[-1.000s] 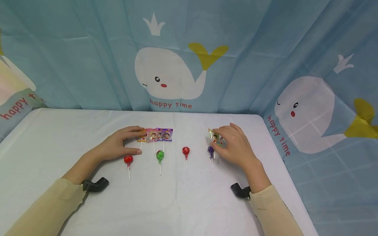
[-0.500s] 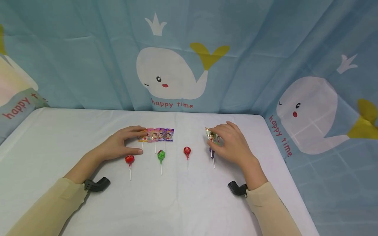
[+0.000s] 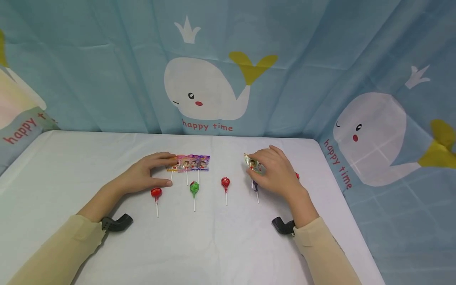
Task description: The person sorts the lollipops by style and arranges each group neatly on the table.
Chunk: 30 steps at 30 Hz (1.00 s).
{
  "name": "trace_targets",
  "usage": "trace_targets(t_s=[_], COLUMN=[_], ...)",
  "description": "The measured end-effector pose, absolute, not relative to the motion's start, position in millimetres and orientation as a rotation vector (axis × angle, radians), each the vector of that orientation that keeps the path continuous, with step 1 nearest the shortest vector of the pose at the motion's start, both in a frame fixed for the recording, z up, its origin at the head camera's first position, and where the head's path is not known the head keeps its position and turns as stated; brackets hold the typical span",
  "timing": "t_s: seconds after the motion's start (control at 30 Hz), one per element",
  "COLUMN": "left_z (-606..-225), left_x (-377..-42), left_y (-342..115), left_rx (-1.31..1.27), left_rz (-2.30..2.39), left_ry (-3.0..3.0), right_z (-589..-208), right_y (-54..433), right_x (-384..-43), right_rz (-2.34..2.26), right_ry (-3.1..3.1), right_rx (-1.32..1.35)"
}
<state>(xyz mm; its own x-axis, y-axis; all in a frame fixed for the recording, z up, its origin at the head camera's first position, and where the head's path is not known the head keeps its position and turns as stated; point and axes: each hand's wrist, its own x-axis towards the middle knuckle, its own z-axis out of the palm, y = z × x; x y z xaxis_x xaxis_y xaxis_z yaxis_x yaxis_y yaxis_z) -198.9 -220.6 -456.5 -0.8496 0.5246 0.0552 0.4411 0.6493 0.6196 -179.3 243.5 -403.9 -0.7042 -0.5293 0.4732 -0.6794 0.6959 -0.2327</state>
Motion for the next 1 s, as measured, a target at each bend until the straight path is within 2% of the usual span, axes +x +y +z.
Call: trace_targets(t_s=[1.0], left_z=[-456], left_x=[-197], left_y=[-221], left_rx=[0.814], left_rz=[0.995], left_ry=[2.728], right_z=[-403], right_y=[211], right_x=[-192], right_rz=[0.609], right_ry=[-2.52], right_rx=[1.027])
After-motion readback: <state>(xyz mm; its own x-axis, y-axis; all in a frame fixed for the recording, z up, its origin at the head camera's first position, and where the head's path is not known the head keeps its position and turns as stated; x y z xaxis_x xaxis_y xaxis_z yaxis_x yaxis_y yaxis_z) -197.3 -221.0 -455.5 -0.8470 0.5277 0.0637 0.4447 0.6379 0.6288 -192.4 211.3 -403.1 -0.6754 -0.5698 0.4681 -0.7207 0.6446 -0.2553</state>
